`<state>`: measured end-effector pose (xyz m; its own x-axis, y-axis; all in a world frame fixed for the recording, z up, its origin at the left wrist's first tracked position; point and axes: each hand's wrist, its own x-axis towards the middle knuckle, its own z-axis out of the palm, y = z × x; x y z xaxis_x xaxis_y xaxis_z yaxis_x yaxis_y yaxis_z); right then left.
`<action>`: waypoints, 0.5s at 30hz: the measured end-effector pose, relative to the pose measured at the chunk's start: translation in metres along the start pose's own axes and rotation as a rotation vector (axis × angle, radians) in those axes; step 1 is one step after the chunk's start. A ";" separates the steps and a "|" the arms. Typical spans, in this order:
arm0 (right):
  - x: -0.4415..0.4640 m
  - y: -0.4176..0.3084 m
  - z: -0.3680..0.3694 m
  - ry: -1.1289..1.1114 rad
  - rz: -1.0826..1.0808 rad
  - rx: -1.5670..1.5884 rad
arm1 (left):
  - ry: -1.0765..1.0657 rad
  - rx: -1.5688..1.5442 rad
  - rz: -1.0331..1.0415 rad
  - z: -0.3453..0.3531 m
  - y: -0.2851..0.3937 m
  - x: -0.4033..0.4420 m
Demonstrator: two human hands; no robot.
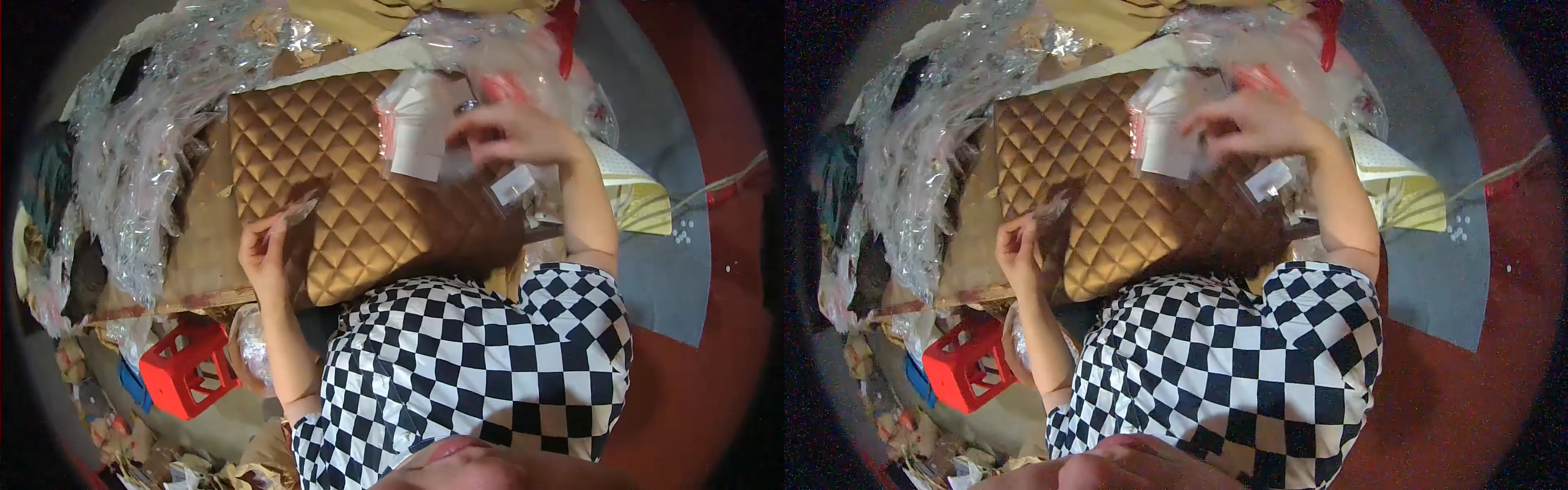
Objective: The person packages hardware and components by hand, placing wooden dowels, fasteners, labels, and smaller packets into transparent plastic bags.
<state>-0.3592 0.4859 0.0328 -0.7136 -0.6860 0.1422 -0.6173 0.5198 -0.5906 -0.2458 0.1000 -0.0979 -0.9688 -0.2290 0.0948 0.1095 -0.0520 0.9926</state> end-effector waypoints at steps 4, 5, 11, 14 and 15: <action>-0.059 0.032 0.039 -0.503 0.561 -0.234 | 0.032 -0.069 -0.112 -0.003 -0.011 -0.001; -0.071 0.045 0.053 -0.419 0.725 -0.470 | 0.032 -0.071 -0.114 -0.002 -0.014 -0.001; -0.048 0.029 0.035 -0.019 0.351 -0.276 | -0.009 0.062 -0.077 0.007 -0.027 0.011; -0.003 0.021 0.046 0.109 0.249 0.108 | -0.051 0.120 -0.090 0.014 -0.020 0.017; 0.015 0.000 0.053 0.070 0.383 0.426 | -0.034 0.074 -0.107 0.018 -0.026 0.020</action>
<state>-0.3523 0.4482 -0.0074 -0.8891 -0.4463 -0.1017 -0.1324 0.4634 -0.8762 -0.2718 0.1146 -0.1201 -0.9812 -0.1927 -0.0107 -0.0105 -0.0021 0.9999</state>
